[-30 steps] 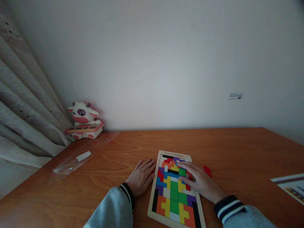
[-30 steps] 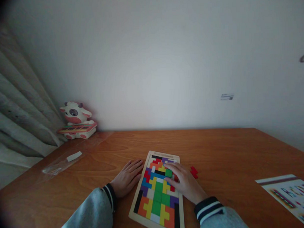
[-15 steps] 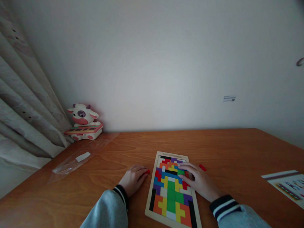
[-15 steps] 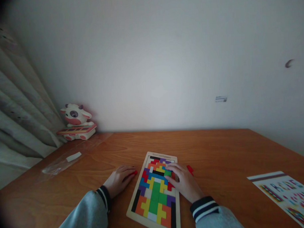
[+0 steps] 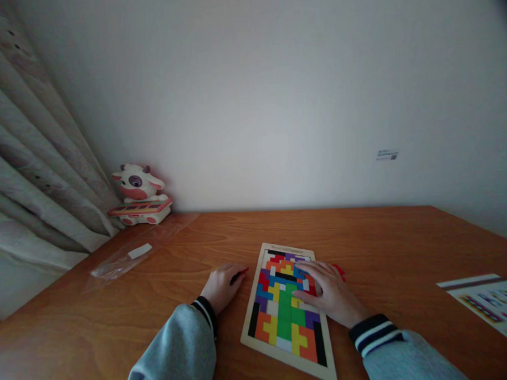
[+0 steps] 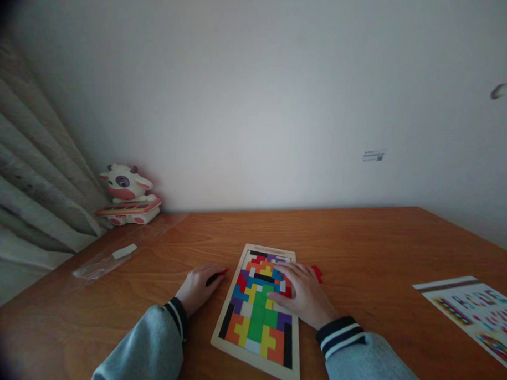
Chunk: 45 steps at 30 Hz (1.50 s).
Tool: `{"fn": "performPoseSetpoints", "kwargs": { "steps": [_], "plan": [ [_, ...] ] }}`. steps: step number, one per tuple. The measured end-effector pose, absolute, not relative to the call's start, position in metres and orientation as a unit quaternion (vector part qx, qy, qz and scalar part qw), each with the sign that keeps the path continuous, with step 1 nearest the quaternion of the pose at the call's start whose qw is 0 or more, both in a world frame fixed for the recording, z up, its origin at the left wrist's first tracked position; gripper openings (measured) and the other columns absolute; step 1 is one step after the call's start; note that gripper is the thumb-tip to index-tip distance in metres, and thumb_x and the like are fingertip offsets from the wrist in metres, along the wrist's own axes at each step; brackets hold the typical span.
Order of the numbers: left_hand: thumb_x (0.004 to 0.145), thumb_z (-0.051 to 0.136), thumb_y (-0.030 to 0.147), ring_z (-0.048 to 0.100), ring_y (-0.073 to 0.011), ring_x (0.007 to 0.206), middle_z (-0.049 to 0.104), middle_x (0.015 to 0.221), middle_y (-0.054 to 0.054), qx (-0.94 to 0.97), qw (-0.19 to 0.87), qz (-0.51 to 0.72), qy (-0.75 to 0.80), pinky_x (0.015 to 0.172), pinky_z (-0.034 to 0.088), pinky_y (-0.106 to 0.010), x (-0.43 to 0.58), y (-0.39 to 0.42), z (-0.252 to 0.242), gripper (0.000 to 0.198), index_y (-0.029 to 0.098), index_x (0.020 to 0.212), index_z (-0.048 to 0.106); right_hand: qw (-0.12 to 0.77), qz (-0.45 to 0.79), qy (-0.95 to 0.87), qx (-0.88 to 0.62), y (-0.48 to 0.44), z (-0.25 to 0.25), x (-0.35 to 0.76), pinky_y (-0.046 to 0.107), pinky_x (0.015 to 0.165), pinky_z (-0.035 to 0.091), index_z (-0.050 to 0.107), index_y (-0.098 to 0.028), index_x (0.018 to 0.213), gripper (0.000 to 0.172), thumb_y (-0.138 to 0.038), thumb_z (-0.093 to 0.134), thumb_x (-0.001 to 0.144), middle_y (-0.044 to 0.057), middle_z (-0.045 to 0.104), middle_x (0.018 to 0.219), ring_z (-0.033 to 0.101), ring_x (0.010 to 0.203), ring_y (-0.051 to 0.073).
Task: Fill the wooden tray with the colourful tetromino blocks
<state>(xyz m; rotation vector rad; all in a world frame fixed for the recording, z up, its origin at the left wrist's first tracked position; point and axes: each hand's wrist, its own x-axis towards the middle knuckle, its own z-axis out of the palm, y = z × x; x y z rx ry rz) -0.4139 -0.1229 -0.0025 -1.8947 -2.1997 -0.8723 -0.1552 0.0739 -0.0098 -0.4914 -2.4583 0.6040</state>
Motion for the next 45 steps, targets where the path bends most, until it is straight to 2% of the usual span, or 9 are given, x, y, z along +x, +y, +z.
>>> {"fn": "performPoseSetpoints", "kwargs": {
  "steps": [8,16,19,22,25,31,37,39,45],
  "plan": [
    [0.086,0.058,0.019,0.068,-0.0187,0.092,0.072,0.099,-0.005,-0.576,-0.011,-0.386,-0.72,0.087,0.056,-0.031,-0.399,-0.115,-0.001,0.018,0.022,0.094,0.073,0.251,0.233,-0.925,-0.167,0.064,-0.011,-0.158,0.049,0.097,0.046,0.071,-0.032,0.105,0.021,-0.04,0.057,0.091,0.002,0.072,0.113,0.064,0.109,0.027],
    [0.087,0.059,0.02,0.067,-0.0191,0.099,0.068,0.111,-0.006,-0.548,-0.044,-0.452,-0.702,0.087,0.059,-0.03,-0.394,-0.106,-0.005,0.022,0.022,0.104,0.072,0.24,0.256,-0.915,-0.202,0.055,-0.007,-0.161,0.048,0.099,0.05,0.065,-0.029,0.121,0.042,-0.048,0.066,0.084,0.007,0.066,0.126,0.061,0.115,0.03],
    [0.086,0.062,0.024,0.067,-0.0185,0.098,0.063,0.122,-0.007,-0.51,-0.074,-0.495,-0.699,0.082,0.061,-0.029,-0.385,-0.102,-0.007,0.031,0.022,0.116,0.068,0.229,0.282,-0.91,-0.199,0.049,-0.007,-0.171,0.045,0.097,0.052,0.065,-0.029,0.122,0.037,-0.043,0.06,0.089,0.006,0.068,0.123,0.064,0.112,0.027],
    [0.085,0.064,0.024,0.067,-0.019,0.099,0.065,0.119,-0.005,-0.526,-0.083,-0.488,-0.692,0.087,0.059,-0.03,-0.373,-0.099,-0.006,0.021,0.023,0.103,0.073,0.233,0.278,-0.919,-0.156,0.042,-0.008,-0.182,0.044,0.099,0.052,0.066,-0.029,0.12,0.032,-0.039,0.061,0.089,0.006,0.069,0.122,0.064,0.113,0.026],
    [0.084,0.066,0.022,0.066,-0.0187,0.099,0.069,0.108,-0.004,-0.541,-0.056,-0.462,-0.7,0.092,0.054,-0.03,-0.367,-0.101,-0.002,0.011,0.023,0.09,0.075,0.257,0.246,-0.925,-0.131,0.038,-0.011,-0.185,0.044,0.098,0.053,0.067,-0.027,0.118,0.029,-0.035,0.06,0.091,0.007,0.07,0.118,0.064,0.111,0.026],
    [0.09,0.06,0.031,0.065,-0.0157,0.077,0.072,0.09,-0.002,-0.458,-0.004,-0.42,-0.783,0.072,0.05,-0.024,-0.396,-0.118,0.008,0.018,0.023,0.102,0.071,0.288,0.19,-0.934,-0.087,0.04,-0.017,-0.176,0.035,0.09,0.058,0.066,-0.027,0.115,0.024,-0.03,0.056,0.093,0.004,0.072,0.112,0.069,0.103,0.021],
    [0.092,0.056,0.034,0.065,-0.0173,0.079,0.071,0.084,-0.003,-0.414,0.05,-0.284,-0.863,0.073,0.046,-0.026,-0.444,-0.143,0.006,0.021,0.021,0.098,0.071,0.321,0.124,-0.939,-0.032,0.045,-0.022,-0.175,0.032,0.092,0.058,0.062,-0.026,0.122,0.03,-0.023,0.048,0.095,0.005,0.072,0.114,0.071,0.1,0.019],
    [0.091,0.058,0.033,0.064,-0.0203,0.085,0.071,0.087,-0.005,-0.409,0.055,-0.264,-0.872,0.078,0.046,-0.03,-0.455,-0.148,0.003,0.019,0.021,0.095,0.072,0.324,0.125,-0.937,-0.04,0.046,-0.024,-0.174,0.032,0.09,0.059,0.062,-0.026,0.122,0.031,-0.022,0.048,0.094,0.004,0.073,0.112,0.071,0.098,0.019],
    [0.09,0.057,0.03,0.057,-0.0284,0.109,0.062,0.121,-0.013,-0.421,0.179,-0.308,-0.834,0.095,0.045,-0.047,-0.445,-0.146,0.003,0.04,0.02,0.128,0.056,0.354,0.212,-0.902,-0.128,0.043,-0.018,-0.188,0.028,0.079,0.061,0.065,-0.026,0.117,0.028,-0.032,0.052,0.093,0.007,0.073,0.107,0.073,0.091,0.02]
  ]
}}
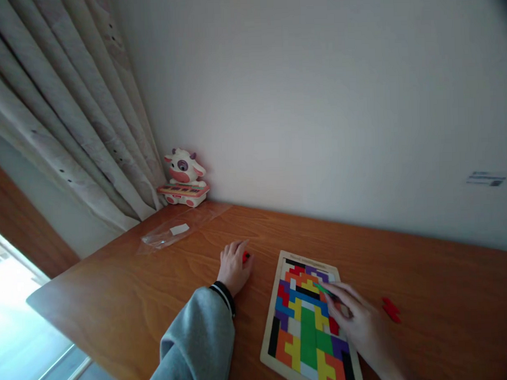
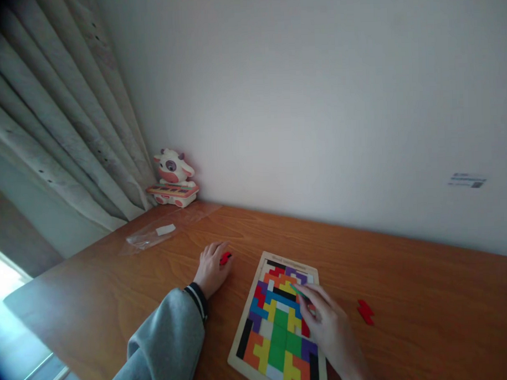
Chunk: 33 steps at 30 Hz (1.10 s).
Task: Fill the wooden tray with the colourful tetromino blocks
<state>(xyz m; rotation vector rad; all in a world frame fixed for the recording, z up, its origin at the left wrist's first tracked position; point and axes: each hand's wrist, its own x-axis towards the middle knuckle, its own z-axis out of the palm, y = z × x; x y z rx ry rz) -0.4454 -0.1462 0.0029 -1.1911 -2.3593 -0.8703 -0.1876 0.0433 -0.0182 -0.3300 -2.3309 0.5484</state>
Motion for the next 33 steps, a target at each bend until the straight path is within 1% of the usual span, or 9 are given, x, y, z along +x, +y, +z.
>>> {"fn": "performPoseSetpoints", "kwargs": {
  "steps": [2,5,11,16,18,21,24,29,33],
  "plan": [
    [0.093,0.051,0.028,0.06,-0.0245,0.106,0.065,0.117,-0.012,-0.532,0.172,-0.335,-0.758,0.1,0.045,-0.045,-0.428,-0.142,0.006,0.038,0.02,0.13,0.054,0.362,0.251,-0.887,-0.142,0.038,-0.013,-0.199,0.028,0.076,0.062,0.067,-0.024,0.111,0.026,-0.036,0.054,0.093,0.007,0.074,0.103,0.074,0.087,0.02],
    [0.092,0.057,0.033,0.063,-0.0228,0.101,0.067,0.116,-0.011,-0.659,0.112,-0.334,-0.665,0.092,0.051,-0.037,-0.399,-0.136,0.008,0.044,0.02,0.133,0.051,0.364,0.262,-0.888,-0.101,0.026,-0.007,-0.214,0.029,0.075,0.062,0.07,-0.025,0.102,0.02,-0.037,0.059,0.091,0.005,0.076,0.095,0.074,0.082,0.02],
    [0.098,0.048,0.025,0.066,-0.0185,0.088,0.073,0.098,-0.006,-0.718,0.074,-0.341,-0.603,0.081,0.052,-0.031,-0.375,-0.127,0.008,0.025,0.02,0.115,0.064,0.392,0.238,-0.889,0.003,0.009,-0.003,-0.216,0.028,0.08,0.06,0.07,-0.027,0.105,0.017,-0.025,0.059,0.092,0.002,0.076,0.093,0.072,0.086,0.017],
    [0.098,0.048,0.025,0.064,-0.0186,0.087,0.072,0.098,-0.007,-0.667,0.083,-0.341,-0.657,0.081,0.052,-0.031,-0.399,-0.13,0.009,0.023,0.021,0.109,0.068,0.342,0.191,-0.918,-0.057,0.03,0.004,-0.194,0.033,0.088,0.056,0.067,-0.027,0.112,0.022,-0.034,0.06,0.092,0.005,0.071,0.109,0.068,0.1,0.02],
    [0.098,0.047,0.026,0.064,-0.0203,0.09,0.071,0.099,-0.007,-0.623,0.121,-0.342,-0.693,0.084,0.051,-0.035,-0.421,-0.133,0.008,0.024,0.022,0.106,0.069,0.356,0.152,-0.913,-0.127,0.053,0.006,-0.177,0.035,0.085,0.056,0.069,-0.027,0.104,0.019,-0.035,0.055,0.094,0.005,0.07,0.102,0.068,0.094,0.021],
    [0.095,0.049,0.034,0.064,-0.0229,0.091,0.07,0.099,-0.007,-0.527,0.165,-0.337,-0.762,0.086,0.051,-0.038,-0.458,-0.141,0.001,0.025,0.022,0.104,0.07,0.363,0.125,-0.892,-0.239,0.093,0.003,-0.147,0.037,0.083,0.056,0.07,-0.024,0.096,0.027,-0.045,0.052,0.093,0.007,0.069,0.098,0.068,0.09,0.022],
    [0.093,0.051,0.043,0.064,-0.0234,0.088,0.069,0.098,-0.008,-0.438,0.134,-0.311,-0.833,0.082,0.053,-0.036,-0.483,-0.15,-0.007,0.033,0.019,0.109,0.067,0.343,0.154,-0.87,-0.32,0.127,-0.007,-0.119,0.038,0.081,0.055,0.071,-0.024,0.094,0.037,-0.058,0.058,0.085,0.007,0.069,0.097,0.068,0.089,0.024],
    [0.094,0.048,0.042,0.063,-0.0264,0.097,0.068,0.103,-0.01,-0.379,0.1,-0.22,-0.893,0.088,0.05,-0.039,-0.486,-0.158,-0.011,0.034,0.018,0.111,0.066,0.266,0.237,-0.874,-0.33,0.151,-0.022,-0.098,0.034,0.069,0.056,0.072,-0.022,0.097,0.045,-0.06,0.069,0.073,0.007,0.07,0.095,0.067,0.08,0.022],
    [0.092,0.051,0.045,0.059,-0.0302,0.105,0.064,0.11,-0.013,-0.357,0.153,-0.209,-0.897,0.093,0.048,-0.045,-0.48,-0.156,-0.01,0.04,0.015,0.116,0.064,0.261,0.233,-0.879,-0.324,0.148,-0.025,-0.105,0.035,0.069,0.055,0.073,-0.022,0.096,0.039,-0.056,0.066,0.077,0.007,0.071,0.09,0.066,0.074,0.022]
  ]
}}
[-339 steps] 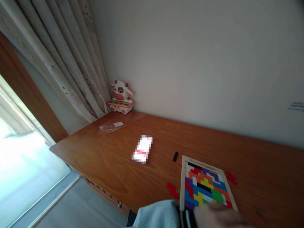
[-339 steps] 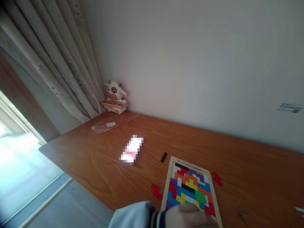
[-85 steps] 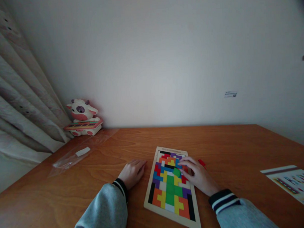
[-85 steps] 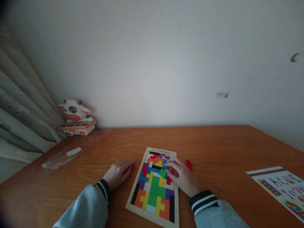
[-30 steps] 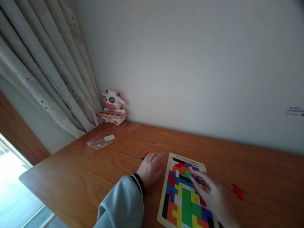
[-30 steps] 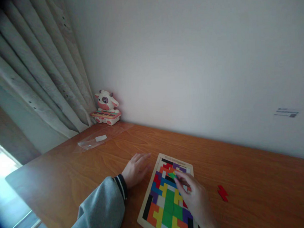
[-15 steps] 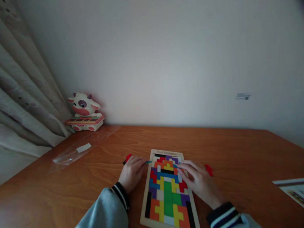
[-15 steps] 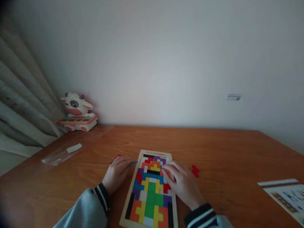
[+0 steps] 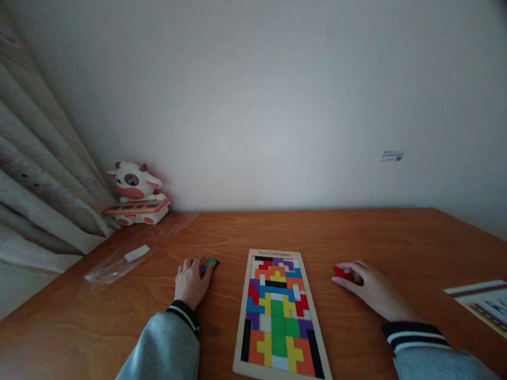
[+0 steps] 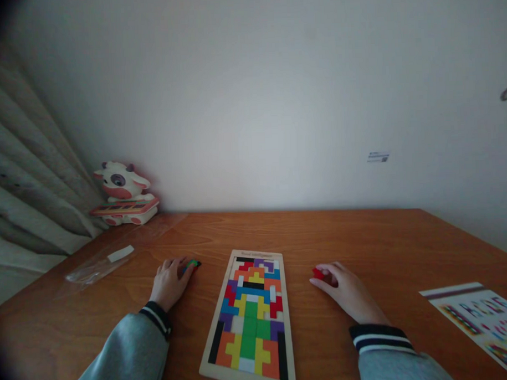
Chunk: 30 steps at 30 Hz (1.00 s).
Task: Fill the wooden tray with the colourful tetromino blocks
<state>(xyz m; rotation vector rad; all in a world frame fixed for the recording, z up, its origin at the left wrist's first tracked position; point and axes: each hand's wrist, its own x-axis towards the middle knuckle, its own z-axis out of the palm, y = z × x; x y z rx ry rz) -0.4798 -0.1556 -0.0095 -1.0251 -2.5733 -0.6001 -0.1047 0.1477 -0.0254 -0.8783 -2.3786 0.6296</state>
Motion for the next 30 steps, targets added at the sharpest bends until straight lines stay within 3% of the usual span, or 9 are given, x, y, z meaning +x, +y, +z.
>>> {"fn": "performPoseSetpoints", "kwargs": {
  "steps": [7,11,14,17,25,30],
  "plan": [
    [0.093,0.049,0.031,0.06,-0.0249,0.096,0.064,0.103,-0.01,-0.49,0.167,-0.307,-0.798,0.091,0.049,-0.043,-0.456,-0.142,-0.001,0.023,0.017,0.104,0.063,0.298,0.211,-0.881,-0.299,0.13,-0.025,-0.126,0.038,0.076,0.056,0.071,-0.024,0.097,0.027,-0.042,0.054,0.088,0.005,0.074,0.092,0.069,0.08,0.022],
    [0.095,0.047,0.028,0.061,-0.0233,0.102,0.066,0.108,-0.01,-0.574,0.119,-0.324,-0.743,0.096,0.048,-0.043,-0.427,-0.134,0.01,0.022,0.02,0.109,0.062,0.298,0.17,-0.895,-0.285,0.125,-0.026,-0.134,0.041,0.085,0.054,0.07,-0.023,0.104,0.033,-0.045,0.048,0.093,0.008,0.072,0.101,0.068,0.092,0.024],
    [0.092,0.053,0.032,0.054,-0.026,0.122,0.062,0.127,-0.01,-0.669,0.053,-0.283,-0.686,0.105,0.043,-0.045,-0.408,-0.131,0.016,0.035,0.022,0.126,0.057,0.296,0.144,-0.902,-0.279,0.123,-0.029,-0.14,0.042,0.087,0.053,0.069,-0.02,0.112,0.043,-0.052,0.049,0.092,0.01,0.068,0.104,0.066,0.095,0.026],
    [0.086,0.061,0.04,0.043,-0.0305,0.135,0.052,0.142,-0.011,-0.721,0.001,-0.233,-0.653,0.11,0.038,-0.05,-0.395,-0.131,0.019,0.057,0.023,0.139,0.047,0.301,0.124,-0.905,-0.274,0.122,-0.034,-0.143,0.043,0.086,0.054,0.073,-0.021,0.104,0.043,-0.054,0.048,0.092,0.01,0.066,0.102,0.065,0.092,0.026],
    [0.082,0.064,0.041,0.049,-0.0315,0.127,0.056,0.136,-0.01,-0.72,-0.025,-0.218,-0.658,0.107,0.038,-0.052,-0.371,-0.128,0.021,0.048,0.025,0.127,0.058,0.314,0.165,-0.888,-0.292,0.121,-0.037,-0.146,0.041,0.08,0.055,0.07,-0.022,0.093,0.031,-0.05,0.055,0.089,0.007,0.068,0.097,0.066,0.086,0.024],
    [0.083,0.064,0.041,0.057,-0.0293,0.114,0.064,0.124,-0.008,-0.693,-0.019,-0.242,-0.679,0.099,0.041,-0.048,-0.362,-0.123,0.024,0.041,0.024,0.121,0.06,0.339,0.227,-0.854,-0.323,0.121,-0.044,-0.15,0.04,0.072,0.057,0.067,-0.02,0.104,0.035,-0.048,0.06,0.083,0.008,0.071,0.094,0.067,0.079,0.023]
  ]
}}
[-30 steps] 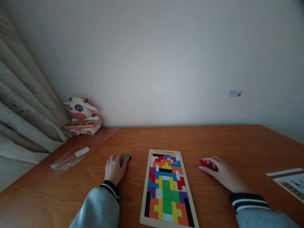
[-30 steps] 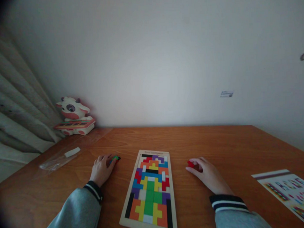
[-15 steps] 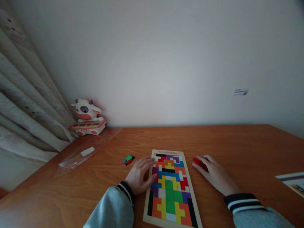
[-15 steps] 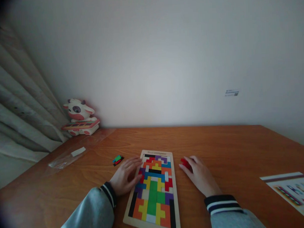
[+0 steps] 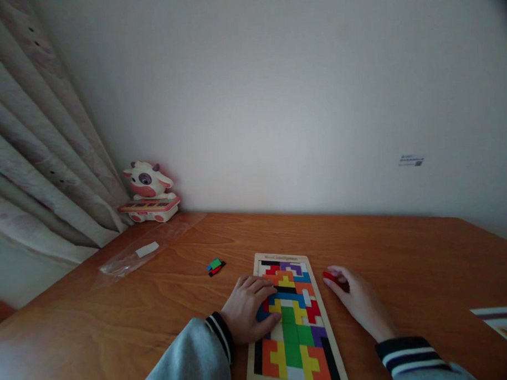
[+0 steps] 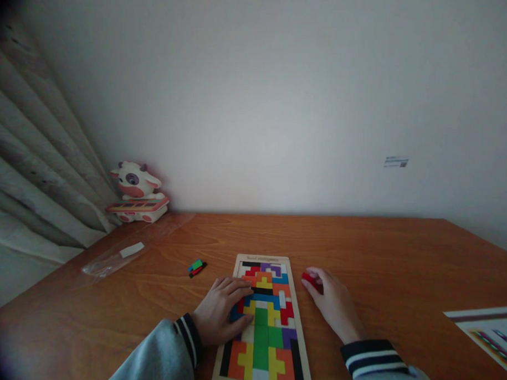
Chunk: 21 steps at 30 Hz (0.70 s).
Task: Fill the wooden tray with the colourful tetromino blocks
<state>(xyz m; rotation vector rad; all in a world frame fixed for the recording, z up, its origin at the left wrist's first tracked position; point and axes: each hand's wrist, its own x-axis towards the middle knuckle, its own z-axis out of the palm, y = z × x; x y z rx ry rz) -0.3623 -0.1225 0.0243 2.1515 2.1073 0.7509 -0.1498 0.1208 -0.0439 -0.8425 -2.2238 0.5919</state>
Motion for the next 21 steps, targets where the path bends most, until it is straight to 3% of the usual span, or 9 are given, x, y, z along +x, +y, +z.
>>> {"fn": "performPoseSetpoints", "kwargs": {
  "steps": [5,9,13,17,21],
  "plan": [
    [0.089,0.057,0.032,0.06,-0.0251,0.099,0.068,0.106,-0.006,0.634,0.0,0.296,0.714,0.089,0.046,-0.042,-0.357,-0.115,0.017,0.023,0.024,0.11,0.063,0.37,0.256,-0.834,-0.32,0.121,-0.042,-0.152,0.04,0.071,0.059,0.07,-0.02,0.098,0.034,-0.048,0.061,0.08,0.009,0.071,0.091,0.068,0.077,0.023],
    [0.089,0.057,0.027,0.06,-0.0237,0.099,0.067,0.106,-0.007,0.638,-0.008,0.332,0.695,0.088,0.047,-0.039,-0.356,-0.115,0.014,0.021,0.023,0.109,0.063,0.394,0.261,-0.832,-0.291,0.109,-0.03,-0.157,0.037,0.067,0.061,0.07,-0.021,0.09,0.033,-0.05,0.057,0.084,0.009,0.072,0.088,0.07,0.073,0.022],
    [0.092,0.056,0.03,0.063,-0.0225,0.094,0.07,0.102,-0.007,0.656,-0.012,0.346,0.671,0.085,0.05,-0.035,-0.355,-0.116,0.015,0.027,0.022,0.117,0.06,0.43,0.241,-0.837,-0.239,0.075,-0.017,-0.167,0.032,0.066,0.063,0.067,-0.023,0.097,0.035,-0.055,0.059,0.085,0.006,0.076,0.087,0.073,0.073,0.021],
    [0.092,0.055,0.031,0.064,-0.0211,0.09,0.071,0.101,-0.006,0.71,-0.036,0.329,0.622,0.083,0.052,-0.033,-0.352,-0.117,0.014,0.032,0.021,0.122,0.058,0.441,0.178,-0.874,-0.098,0.034,-0.006,-0.182,0.024,0.066,0.062,0.068,-0.029,0.094,0.019,-0.043,0.057,0.091,-0.001,0.077,0.085,0.075,0.07,0.017],
    [0.092,0.054,0.028,0.065,-0.0201,0.088,0.072,0.098,-0.006,0.728,-0.047,0.311,0.609,0.082,0.052,-0.031,-0.352,-0.116,0.008,0.027,0.021,0.116,0.062,0.451,0.161,-0.877,-0.031,0.02,-0.012,-0.187,0.02,0.065,0.061,0.069,-0.033,0.095,0.013,-0.039,0.058,0.091,-0.004,0.078,0.084,0.075,0.066,0.016]
  ]
}}
